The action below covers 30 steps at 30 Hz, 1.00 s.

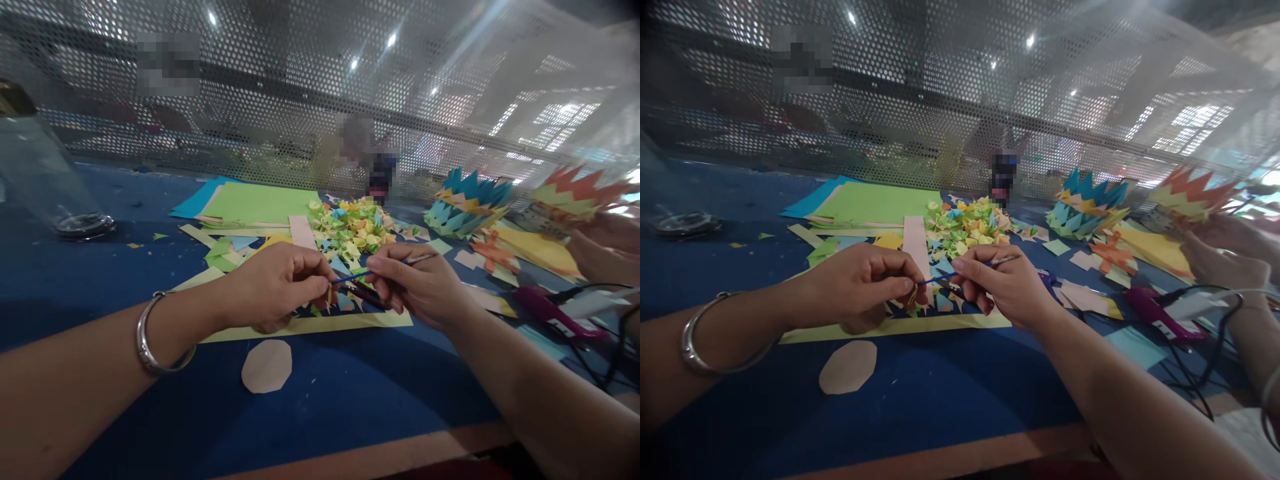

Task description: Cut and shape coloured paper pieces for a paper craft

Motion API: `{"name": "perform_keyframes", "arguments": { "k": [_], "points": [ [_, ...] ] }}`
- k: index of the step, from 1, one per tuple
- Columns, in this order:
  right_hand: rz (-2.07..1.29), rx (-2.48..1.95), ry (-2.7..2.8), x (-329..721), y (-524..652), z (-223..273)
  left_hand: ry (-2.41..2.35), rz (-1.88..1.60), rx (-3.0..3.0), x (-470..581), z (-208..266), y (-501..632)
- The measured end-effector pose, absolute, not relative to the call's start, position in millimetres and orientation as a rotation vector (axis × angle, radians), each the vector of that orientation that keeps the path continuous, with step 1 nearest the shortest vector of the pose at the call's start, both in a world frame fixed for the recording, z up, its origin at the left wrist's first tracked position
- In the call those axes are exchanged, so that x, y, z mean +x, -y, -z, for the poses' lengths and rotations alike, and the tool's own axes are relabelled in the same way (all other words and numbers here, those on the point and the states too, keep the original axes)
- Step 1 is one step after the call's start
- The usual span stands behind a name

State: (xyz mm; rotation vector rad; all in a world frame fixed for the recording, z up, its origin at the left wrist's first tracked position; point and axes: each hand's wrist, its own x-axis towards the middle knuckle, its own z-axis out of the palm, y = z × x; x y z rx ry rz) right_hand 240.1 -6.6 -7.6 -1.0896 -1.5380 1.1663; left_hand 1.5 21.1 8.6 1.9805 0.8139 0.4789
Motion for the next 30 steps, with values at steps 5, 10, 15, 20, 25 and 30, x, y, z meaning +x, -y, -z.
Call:
{"name": "perform_keyframes", "arguments": {
  "k": [5, 10, 15, 20, 25, 30],
  "points": [
    [-1.161, -1.077, 1.544, 241, 7, 7, -0.733, -0.481, 1.873, 0, -5, -27],
    [-1.149, -1.078, 1.56, 240, 7, 6, -0.743, -0.475, 1.894, -2, -7, -26],
    [-1.143, -1.078, 1.598, 240, 7, 6, -0.791, -0.471, 1.941, -3, -14, -20],
    [-1.142, -1.088, 1.614, 241, 8, 7, -0.848, -0.45, 2.076, -2, -15, -18],
    [-1.133, -1.086, 1.602, 241, 7, 8, -0.931, -0.527, 2.32, 2, -12, -20],
    [-1.144, -1.081, 1.575, 241, 8, 7, -0.928, -0.523, 2.155, 4, -9, -21]
  ]
}}
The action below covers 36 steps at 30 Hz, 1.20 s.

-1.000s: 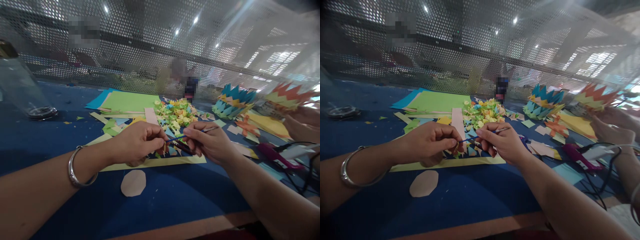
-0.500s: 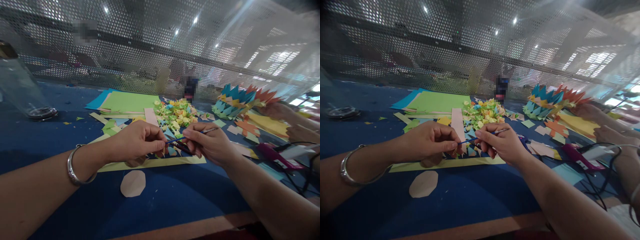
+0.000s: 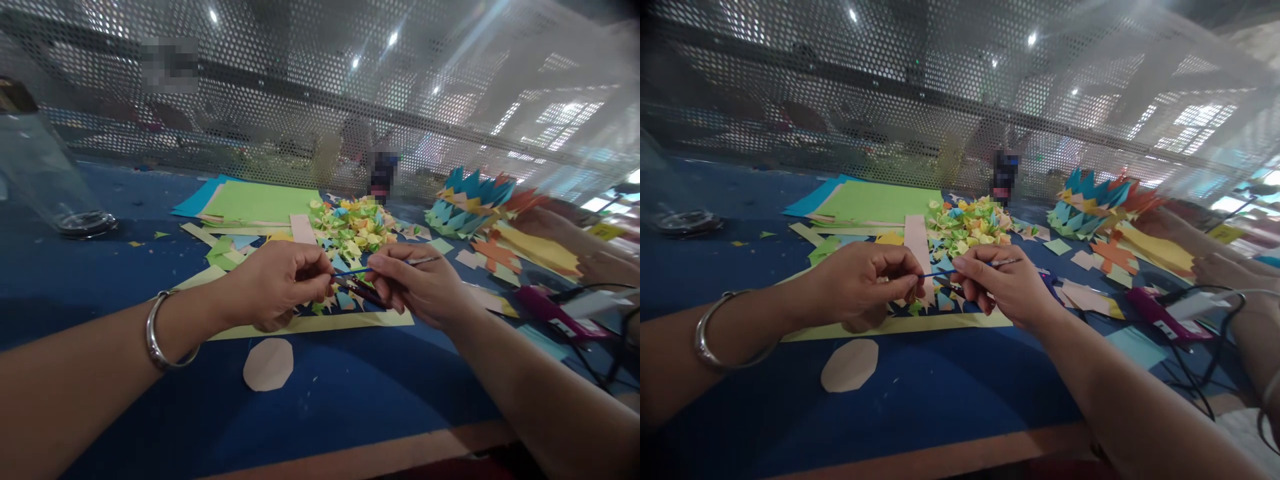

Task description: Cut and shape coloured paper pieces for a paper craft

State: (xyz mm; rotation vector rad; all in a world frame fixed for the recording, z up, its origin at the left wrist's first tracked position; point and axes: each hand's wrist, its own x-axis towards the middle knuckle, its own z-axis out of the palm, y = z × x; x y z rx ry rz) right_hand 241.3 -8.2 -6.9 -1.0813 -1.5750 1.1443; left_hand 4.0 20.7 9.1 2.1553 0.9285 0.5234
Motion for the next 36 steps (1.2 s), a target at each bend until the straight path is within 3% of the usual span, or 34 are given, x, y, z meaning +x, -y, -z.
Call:
{"name": "perform_keyframes", "arguments": {
  "k": [18, 36],
  "points": [
    [-1.205, -1.11, 1.577, 241, 7, 8, -0.694, -0.423, 1.53, -4, -1, -31],
    [-1.164, -1.125, 1.639, 241, 5, 12, -0.826, -0.503, 1.489, 1, 2, -27]
  ]
}}
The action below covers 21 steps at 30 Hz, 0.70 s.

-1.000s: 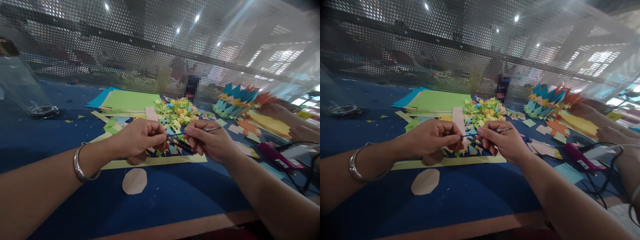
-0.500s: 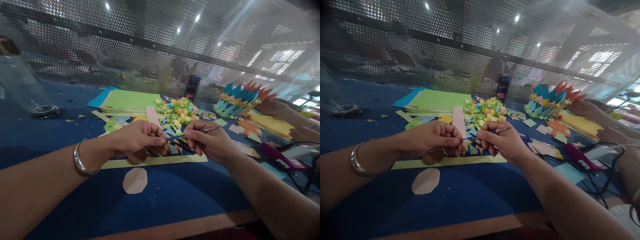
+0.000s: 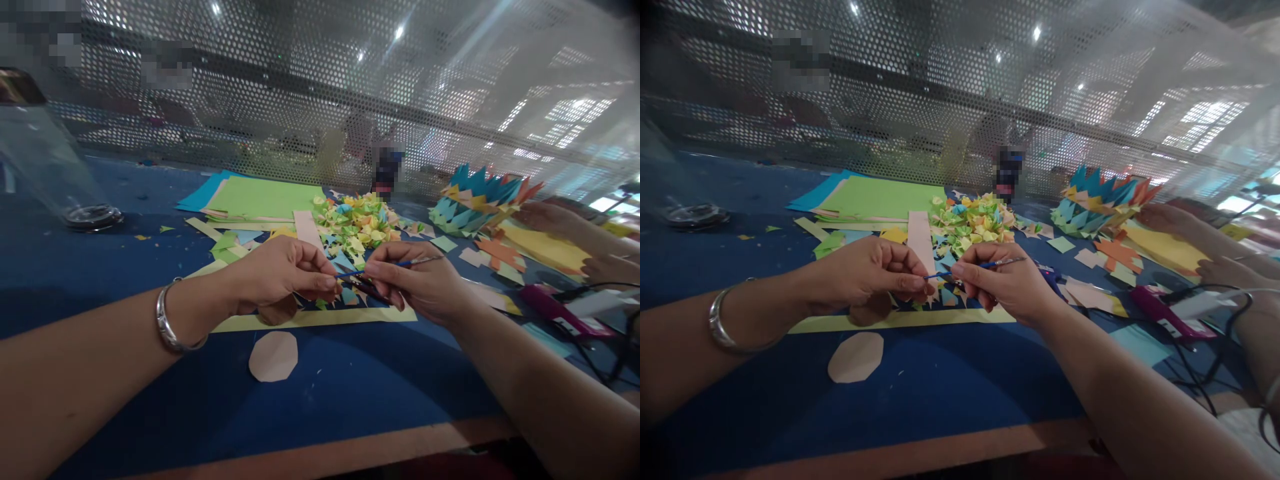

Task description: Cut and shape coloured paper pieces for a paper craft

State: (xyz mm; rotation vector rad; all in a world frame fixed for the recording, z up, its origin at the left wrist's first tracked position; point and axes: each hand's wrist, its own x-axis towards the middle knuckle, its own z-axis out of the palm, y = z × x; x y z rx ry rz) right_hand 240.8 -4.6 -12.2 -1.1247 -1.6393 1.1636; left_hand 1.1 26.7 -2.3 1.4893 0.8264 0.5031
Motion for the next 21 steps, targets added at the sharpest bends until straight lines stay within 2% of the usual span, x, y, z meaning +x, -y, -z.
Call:
{"name": "perform_keyframes", "arguments": {
  "k": [21],
  "points": [
    [-1.174, -1.077, 1.658, 243, 6, 10, -0.774, -0.396, 1.157, -2, -5, -28]
  ]
}}
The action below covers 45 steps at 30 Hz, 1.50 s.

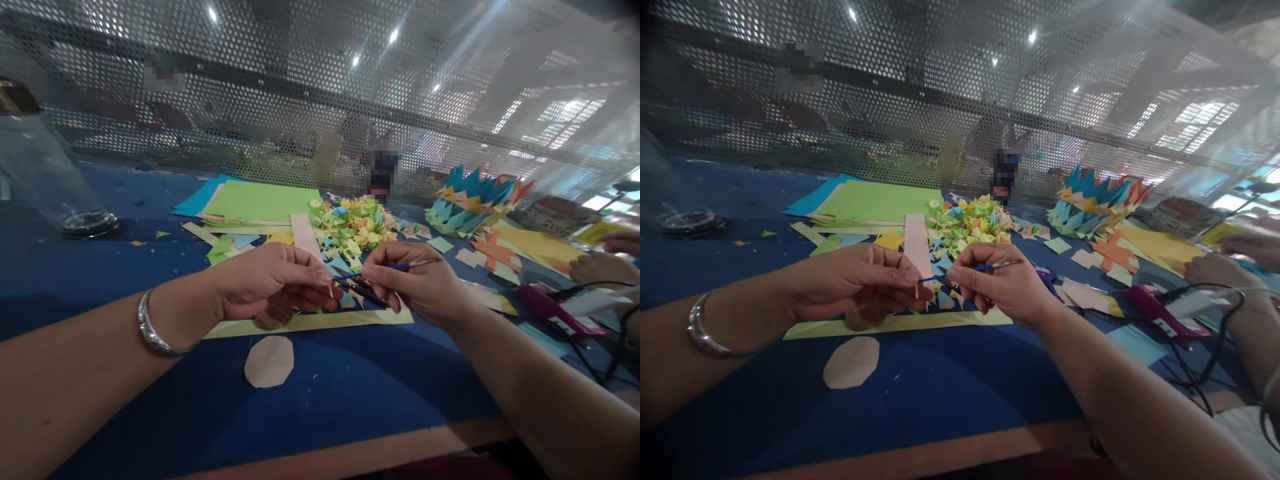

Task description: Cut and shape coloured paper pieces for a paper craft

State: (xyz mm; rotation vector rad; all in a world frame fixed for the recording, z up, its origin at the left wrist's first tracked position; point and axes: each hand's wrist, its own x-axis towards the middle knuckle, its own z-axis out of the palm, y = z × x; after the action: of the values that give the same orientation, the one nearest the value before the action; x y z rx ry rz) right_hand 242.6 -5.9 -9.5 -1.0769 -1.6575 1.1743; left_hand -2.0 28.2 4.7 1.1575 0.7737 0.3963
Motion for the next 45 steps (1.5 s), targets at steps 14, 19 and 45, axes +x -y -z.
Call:
{"name": "perform_keyframes", "arguments": {
  "k": [14, 19, 45],
  "points": [
    [-1.207, -1.046, 1.664, 242, 8, 9, -0.778, -0.431, 1.124, -1, -6, -26],
    [-1.225, -1.037, 1.658, 242, 7, 9, -0.741, -0.458, 1.171, 0, -8, -26],
    [-1.19, -1.043, 1.666, 242, 6, 13, -0.744, -0.558, 1.485, -3, 3, -30]
  ]
}}
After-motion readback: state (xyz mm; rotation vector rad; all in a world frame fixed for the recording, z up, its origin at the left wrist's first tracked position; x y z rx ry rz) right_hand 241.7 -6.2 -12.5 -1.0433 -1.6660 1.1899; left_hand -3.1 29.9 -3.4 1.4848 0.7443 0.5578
